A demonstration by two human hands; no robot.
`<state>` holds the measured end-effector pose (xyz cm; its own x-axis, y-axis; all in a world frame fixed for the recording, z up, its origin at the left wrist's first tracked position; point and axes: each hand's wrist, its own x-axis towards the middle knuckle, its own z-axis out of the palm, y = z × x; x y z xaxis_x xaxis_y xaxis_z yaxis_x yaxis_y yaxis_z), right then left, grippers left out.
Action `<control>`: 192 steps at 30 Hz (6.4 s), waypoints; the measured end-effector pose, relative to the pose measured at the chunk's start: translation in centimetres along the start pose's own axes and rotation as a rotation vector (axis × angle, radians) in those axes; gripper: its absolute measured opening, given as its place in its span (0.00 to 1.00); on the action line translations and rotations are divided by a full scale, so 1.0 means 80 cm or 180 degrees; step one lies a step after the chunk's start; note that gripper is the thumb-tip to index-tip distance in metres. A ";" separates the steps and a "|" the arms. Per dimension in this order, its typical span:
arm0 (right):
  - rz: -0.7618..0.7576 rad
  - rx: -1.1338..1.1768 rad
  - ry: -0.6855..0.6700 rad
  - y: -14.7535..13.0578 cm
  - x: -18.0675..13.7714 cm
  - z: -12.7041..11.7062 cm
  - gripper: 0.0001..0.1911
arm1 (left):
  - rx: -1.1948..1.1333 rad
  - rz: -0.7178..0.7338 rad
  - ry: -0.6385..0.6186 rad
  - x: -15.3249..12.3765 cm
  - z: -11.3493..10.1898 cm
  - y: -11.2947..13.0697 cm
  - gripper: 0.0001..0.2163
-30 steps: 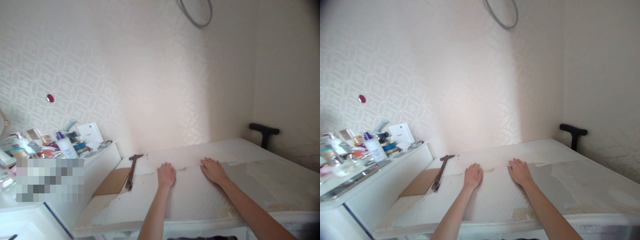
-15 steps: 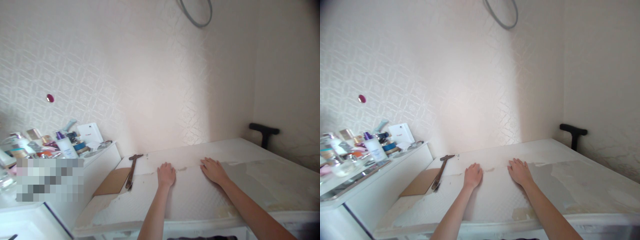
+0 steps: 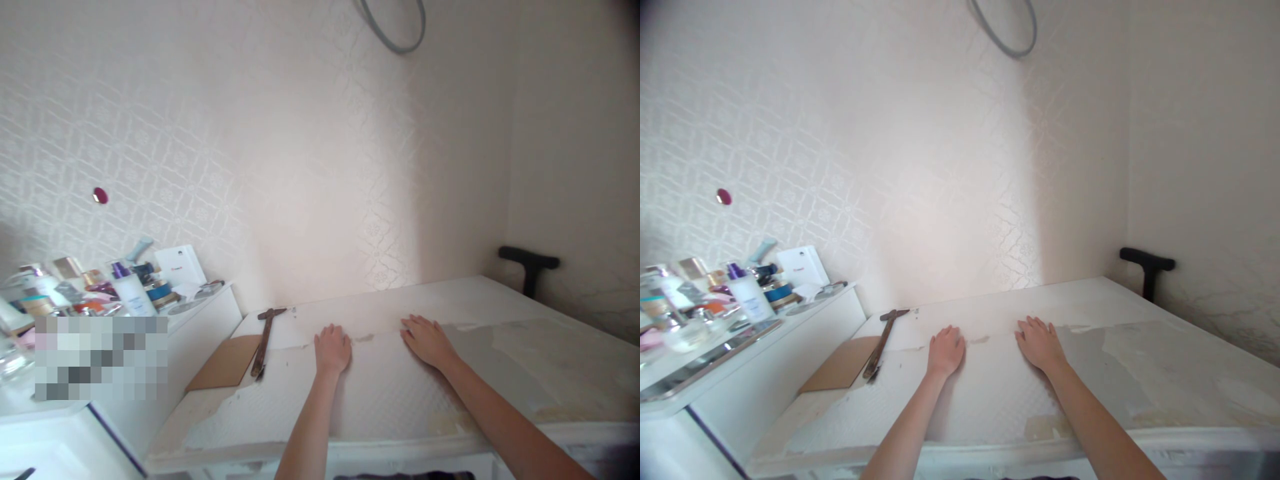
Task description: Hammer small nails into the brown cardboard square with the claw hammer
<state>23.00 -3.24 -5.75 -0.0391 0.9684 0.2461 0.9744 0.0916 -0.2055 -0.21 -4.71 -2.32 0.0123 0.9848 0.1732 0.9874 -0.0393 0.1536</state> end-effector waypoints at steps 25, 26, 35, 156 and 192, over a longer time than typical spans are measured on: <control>-0.0005 0.0026 0.0010 0.003 0.002 0.004 0.26 | -0.0007 -0.0012 -0.0017 -0.001 -0.003 0.001 0.21; -0.0009 0.0021 0.0008 0.004 0.002 0.004 0.26 | -0.0007 -0.0007 -0.0007 -0.001 -0.002 0.001 0.20; -0.0018 -0.0015 -0.0015 0.002 0.001 0.001 0.26 | -0.0002 0.0028 0.0041 0.000 0.000 0.000 0.20; -0.0025 0.0023 0.0024 0.001 0.000 0.001 0.26 | 0.0014 0.0026 0.0018 0.000 -0.001 -0.001 0.20; -0.0007 -0.0021 0.0048 0.001 0.000 0.002 0.25 | -0.0010 -0.0003 -0.0012 0.000 -0.002 0.000 0.20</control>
<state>23.06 -3.16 -5.95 -0.0379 0.9646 0.2609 0.9757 0.0920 -0.1988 -0.23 -4.76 -2.20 0.0119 0.9855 0.1692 0.9868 -0.0389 0.1569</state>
